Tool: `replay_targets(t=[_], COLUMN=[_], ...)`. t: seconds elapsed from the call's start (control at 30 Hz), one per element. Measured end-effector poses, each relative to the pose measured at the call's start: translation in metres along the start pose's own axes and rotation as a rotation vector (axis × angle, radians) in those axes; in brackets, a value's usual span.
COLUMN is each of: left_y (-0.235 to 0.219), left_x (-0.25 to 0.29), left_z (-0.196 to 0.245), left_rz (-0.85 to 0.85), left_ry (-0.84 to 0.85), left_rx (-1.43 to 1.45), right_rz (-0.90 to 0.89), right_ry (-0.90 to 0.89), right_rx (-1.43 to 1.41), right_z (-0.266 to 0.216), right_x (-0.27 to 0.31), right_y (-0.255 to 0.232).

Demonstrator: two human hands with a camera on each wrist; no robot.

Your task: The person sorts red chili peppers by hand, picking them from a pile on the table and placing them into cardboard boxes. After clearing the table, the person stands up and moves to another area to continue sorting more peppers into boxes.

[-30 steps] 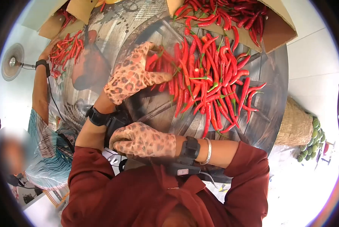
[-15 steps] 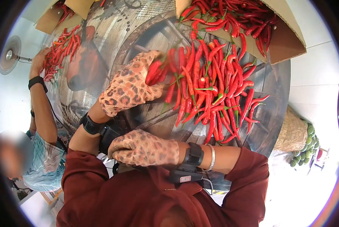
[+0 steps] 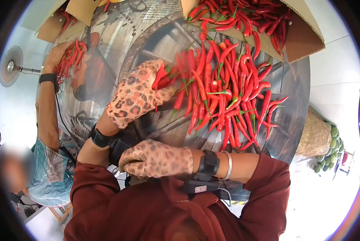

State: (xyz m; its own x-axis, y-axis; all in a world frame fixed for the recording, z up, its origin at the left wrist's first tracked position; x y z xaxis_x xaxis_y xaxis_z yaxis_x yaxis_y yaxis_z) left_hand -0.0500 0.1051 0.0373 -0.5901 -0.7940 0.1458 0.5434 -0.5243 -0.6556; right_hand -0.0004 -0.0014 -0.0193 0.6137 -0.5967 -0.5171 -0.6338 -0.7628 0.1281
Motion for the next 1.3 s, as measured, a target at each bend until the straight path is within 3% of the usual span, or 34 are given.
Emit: replay_targets(t=[0.2,0.27,0.4,0.47,0.57,0.83,0.97,1.0,1.07,1.1,1.17,1.3], left_y=[0.000,0.001,0.003,0.003,0.000,0.008,0.029,0.037,0.039,0.035,0.042,0.030], left_x=[0.003,0.001,0.001,0.002,0.003,-0.012,-0.031,-0.031,-0.031,-0.025,-0.026,-0.014], left_z=[-0.001,0.000,0.002,0.001,0.001,0.002,-0.009,-0.023,-0.032,-0.016,-0.016,-0.004], left_rz=[0.000,-0.011,-0.024,-0.025,-0.032,-0.066,-0.114,0.028,0.085,0.119,-0.063,-0.072], left_ry=[-0.009,-0.010,-0.013,-0.018,-0.024,-0.063,-0.238,-0.292,-0.373,-0.064,-0.156,-0.059], left_rx=[0.020,0.033,0.054,0.053,0.068,0.154,0.383,0.370,0.405,0.027,-0.136,-0.079], right_rz=[0.054,0.058,0.049,0.057,0.058,0.063,0.050,0.051,0.055,0.056,-0.107,-0.158], right_ry=[0.018,0.125,0.099,-0.001,0.101,0.058,-0.004,-0.005,-0.044,-0.045,0.074,-0.029], right_rx=[-0.007,-0.104,-0.064,-0.019,-0.093,-0.040,-0.051,-0.051,-0.091,-0.090,-0.070,-0.034], right_z=[0.001,0.001,-0.002,-0.002,0.001,0.002,0.002,0.002,-0.001,-0.002,-0.005,-0.005], right_x=[-0.001,0.000,-0.001,-0.001,0.001,0.000,0.002,0.002,0.002,0.002,0.000,0.002], right_y=[-0.001,-0.001,-0.004,-0.003,-0.002,-0.001,0.001,0.001,0.001,0.000,0.001,0.003])
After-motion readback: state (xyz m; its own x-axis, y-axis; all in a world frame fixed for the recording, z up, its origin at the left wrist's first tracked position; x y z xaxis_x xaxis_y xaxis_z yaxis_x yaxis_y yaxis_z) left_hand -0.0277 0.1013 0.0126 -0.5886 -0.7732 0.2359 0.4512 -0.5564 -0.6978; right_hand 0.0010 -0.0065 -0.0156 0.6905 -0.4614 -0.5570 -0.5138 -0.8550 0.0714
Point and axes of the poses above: each hand's wrist, its own x-axis away from the middle knuckle, its own y-axis out of the palm, z = x × y, the point moved 4 cm from there along -x, towards the middle knuckle, and after that the axes turned 13 degrees about -y, right-handed, at the moved point
